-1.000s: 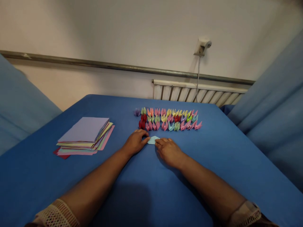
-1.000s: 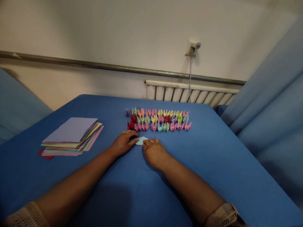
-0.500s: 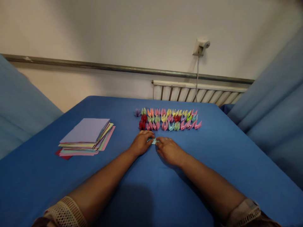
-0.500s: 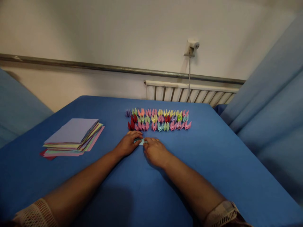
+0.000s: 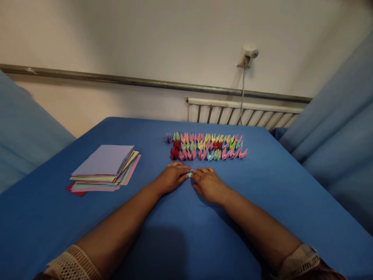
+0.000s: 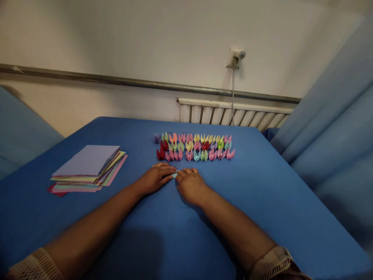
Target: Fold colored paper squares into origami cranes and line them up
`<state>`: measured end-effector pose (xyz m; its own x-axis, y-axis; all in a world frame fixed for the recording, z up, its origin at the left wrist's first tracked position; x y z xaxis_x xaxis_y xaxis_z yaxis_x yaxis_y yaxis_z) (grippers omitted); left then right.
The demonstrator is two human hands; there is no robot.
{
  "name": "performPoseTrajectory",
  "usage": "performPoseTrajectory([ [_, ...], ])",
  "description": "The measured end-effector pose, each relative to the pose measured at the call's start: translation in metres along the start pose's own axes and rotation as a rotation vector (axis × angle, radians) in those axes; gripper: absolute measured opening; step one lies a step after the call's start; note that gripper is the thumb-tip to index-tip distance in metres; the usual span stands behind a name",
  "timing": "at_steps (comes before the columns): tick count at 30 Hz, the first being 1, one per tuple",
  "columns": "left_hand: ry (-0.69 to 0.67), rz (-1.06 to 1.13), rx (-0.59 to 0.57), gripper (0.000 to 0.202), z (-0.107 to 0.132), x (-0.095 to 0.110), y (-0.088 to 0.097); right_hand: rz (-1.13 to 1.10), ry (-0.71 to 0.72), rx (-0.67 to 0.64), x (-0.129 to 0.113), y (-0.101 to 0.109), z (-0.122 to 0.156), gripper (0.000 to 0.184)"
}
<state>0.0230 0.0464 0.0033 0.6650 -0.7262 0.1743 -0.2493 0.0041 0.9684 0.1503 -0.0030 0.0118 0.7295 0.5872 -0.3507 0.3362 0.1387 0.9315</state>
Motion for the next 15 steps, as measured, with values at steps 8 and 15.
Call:
performPoseTrajectory([
  [8,-0.020,-0.155,0.020,0.025,0.005,0.007,0.008,-0.019,-0.013,-0.013,0.001,0.001,0.001,0.036],
  [15,-0.048,-0.130,0.019,0.022,0.000,0.011,0.006,-0.049,0.007,0.030,0.006,-0.002,-0.001,0.032],
])
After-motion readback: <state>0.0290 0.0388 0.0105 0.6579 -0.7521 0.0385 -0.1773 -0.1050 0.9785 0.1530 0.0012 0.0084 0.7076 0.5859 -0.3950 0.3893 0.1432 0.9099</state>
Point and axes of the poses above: each hand's wrist, its own z-axis away from the middle knuckle, its own y-axis out of the back of the hand, x = y × z, the point moved 6 cm from there along -z, towards the middle knuckle, and after that the axes turned 10 degrees about -z, right-handed, at the moved point
